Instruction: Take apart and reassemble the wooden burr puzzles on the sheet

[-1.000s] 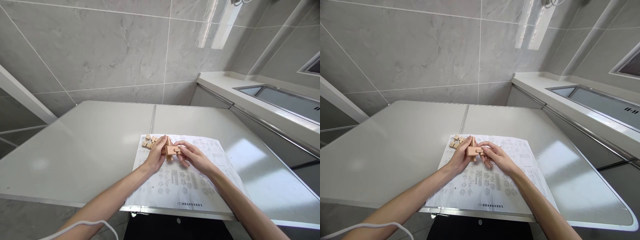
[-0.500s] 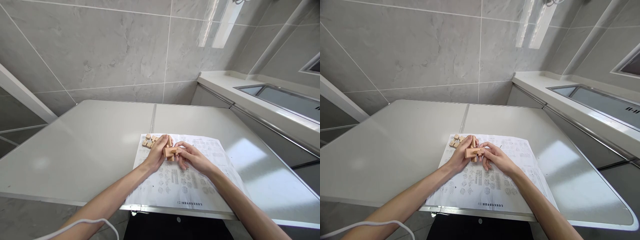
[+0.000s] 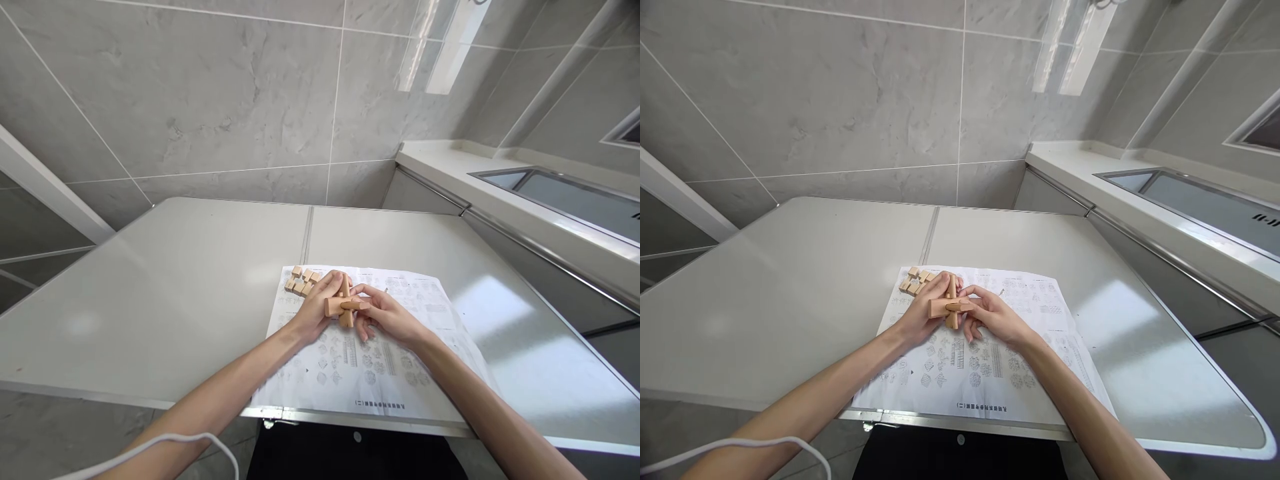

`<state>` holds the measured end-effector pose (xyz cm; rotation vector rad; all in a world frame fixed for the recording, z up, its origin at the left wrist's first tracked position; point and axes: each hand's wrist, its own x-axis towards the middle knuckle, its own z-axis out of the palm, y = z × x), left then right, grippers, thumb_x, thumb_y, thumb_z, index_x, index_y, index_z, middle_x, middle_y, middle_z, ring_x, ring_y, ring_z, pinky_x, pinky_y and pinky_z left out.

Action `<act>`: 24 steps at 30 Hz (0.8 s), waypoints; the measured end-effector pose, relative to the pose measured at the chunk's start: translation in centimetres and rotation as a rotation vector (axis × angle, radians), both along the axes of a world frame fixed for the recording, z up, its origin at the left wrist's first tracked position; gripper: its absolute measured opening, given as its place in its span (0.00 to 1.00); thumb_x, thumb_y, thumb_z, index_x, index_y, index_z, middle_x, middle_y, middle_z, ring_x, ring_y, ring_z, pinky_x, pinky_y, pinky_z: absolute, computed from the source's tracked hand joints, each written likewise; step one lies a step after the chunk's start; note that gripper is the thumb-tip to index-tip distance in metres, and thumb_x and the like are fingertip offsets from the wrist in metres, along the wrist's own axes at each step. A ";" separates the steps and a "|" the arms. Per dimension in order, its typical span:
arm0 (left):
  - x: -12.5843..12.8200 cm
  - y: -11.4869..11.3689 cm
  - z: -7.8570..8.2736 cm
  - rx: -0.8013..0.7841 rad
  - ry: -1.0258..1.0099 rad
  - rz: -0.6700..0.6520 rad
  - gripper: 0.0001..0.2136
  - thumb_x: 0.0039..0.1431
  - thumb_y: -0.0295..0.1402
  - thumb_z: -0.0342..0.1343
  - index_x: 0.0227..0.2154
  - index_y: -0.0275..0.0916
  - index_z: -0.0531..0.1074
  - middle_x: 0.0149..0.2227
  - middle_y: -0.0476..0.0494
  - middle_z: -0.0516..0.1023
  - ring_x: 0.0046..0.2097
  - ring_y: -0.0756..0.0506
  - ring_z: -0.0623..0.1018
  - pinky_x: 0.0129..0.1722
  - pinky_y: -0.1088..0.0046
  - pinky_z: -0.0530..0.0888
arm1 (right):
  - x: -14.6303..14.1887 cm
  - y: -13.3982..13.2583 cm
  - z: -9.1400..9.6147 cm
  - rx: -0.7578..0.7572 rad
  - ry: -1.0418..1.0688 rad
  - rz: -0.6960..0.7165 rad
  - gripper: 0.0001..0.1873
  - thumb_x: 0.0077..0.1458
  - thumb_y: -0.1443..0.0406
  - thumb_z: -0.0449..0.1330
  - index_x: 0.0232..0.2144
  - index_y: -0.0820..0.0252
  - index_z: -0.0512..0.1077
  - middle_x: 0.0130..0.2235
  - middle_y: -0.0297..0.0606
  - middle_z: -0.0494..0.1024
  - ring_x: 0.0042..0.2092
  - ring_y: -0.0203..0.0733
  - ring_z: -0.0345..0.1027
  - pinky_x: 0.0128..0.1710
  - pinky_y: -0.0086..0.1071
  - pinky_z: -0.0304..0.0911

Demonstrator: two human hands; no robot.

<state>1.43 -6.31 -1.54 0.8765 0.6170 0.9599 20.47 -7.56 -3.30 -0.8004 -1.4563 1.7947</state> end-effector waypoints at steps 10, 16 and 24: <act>-0.4 0.0 0.2 0.035 -0.002 -0.147 0.20 0.66 0.53 0.63 0.45 0.40 0.79 0.43 0.41 0.81 0.36 0.43 0.83 0.46 0.62 0.79 | 0.4 0.1 -0.7 -0.028 0.100 -0.122 0.19 0.65 0.50 0.68 0.47 0.56 0.72 0.28 0.31 0.78 0.26 0.37 0.71 0.28 0.30 0.65; -0.2 0.2 0.1 0.096 0.034 -0.078 0.19 0.65 0.53 0.65 0.42 0.40 0.83 0.51 0.38 0.82 0.52 0.37 0.80 0.54 0.64 0.73 | 1.0 0.4 -0.9 -0.057 0.092 -0.271 0.21 0.58 0.48 0.73 0.43 0.53 0.77 0.48 0.40 0.80 0.32 0.39 0.71 0.27 0.31 0.66; 0.5 0.3 -1.5 0.055 0.041 -0.002 0.18 0.66 0.50 0.65 0.50 0.44 0.83 0.58 0.38 0.82 0.61 0.37 0.77 0.55 0.64 0.72 | 1.5 1.3 -1.2 -0.016 0.118 -0.500 0.18 0.61 0.48 0.68 0.38 0.56 0.77 0.27 0.32 0.69 0.25 0.38 0.58 0.23 0.34 0.61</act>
